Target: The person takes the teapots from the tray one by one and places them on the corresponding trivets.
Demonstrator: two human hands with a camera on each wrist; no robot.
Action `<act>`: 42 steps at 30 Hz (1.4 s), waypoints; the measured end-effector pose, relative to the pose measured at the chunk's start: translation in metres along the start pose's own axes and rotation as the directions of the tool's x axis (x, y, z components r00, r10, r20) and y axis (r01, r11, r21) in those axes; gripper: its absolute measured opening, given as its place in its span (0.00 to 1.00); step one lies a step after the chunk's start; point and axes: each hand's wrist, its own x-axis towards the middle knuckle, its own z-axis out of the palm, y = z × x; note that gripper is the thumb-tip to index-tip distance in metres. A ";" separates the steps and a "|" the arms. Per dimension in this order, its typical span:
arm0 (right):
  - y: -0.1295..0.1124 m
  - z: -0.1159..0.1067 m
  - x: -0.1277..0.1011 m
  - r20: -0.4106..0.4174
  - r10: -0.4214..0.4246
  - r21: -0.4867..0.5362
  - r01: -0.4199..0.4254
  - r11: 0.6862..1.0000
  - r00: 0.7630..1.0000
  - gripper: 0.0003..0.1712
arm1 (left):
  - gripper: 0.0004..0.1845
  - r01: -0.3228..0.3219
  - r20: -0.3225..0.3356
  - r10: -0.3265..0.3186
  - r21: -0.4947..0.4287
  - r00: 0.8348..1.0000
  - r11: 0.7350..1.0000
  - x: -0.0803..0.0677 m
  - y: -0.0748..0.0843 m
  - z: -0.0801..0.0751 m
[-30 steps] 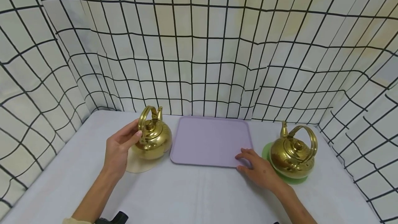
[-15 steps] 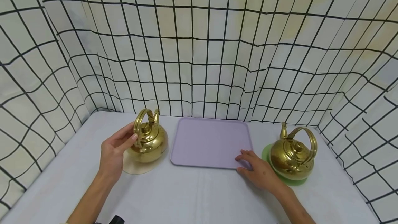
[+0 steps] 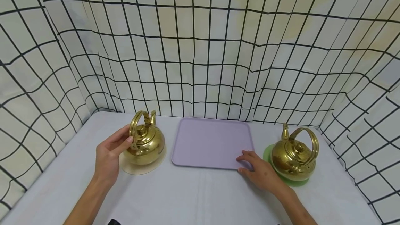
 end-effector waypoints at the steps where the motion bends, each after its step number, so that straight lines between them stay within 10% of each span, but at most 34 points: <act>1: 0.000 0.000 0.000 0.000 0.001 -0.001 -0.001 1.000 1.000 0.17 | 0.22 -0.002 -0.003 0.002 -0.004 1.000 1.000 0.000 0.000 0.000; 31: -0.005 0.001 0.003 -0.004 -0.011 -0.001 0.011 1.000 1.000 0.17 | 0.13 -0.043 -0.072 0.040 -0.036 0.997 0.998 -0.001 0.001 -0.008; 38: -0.007 0.001 0.001 0.006 -0.016 -0.011 0.016 1.000 1.000 0.17 | 0.13 -0.064 -0.081 0.077 0.151 0.994 0.986 -0.003 0.005 0.000; 42: -0.009 -0.001 0.003 0.013 -0.004 0.006 0.004 1.000 1.000 0.19 | 0.23 -0.168 -0.026 0.196 0.419 0.980 0.893 -0.003 0.009 0.006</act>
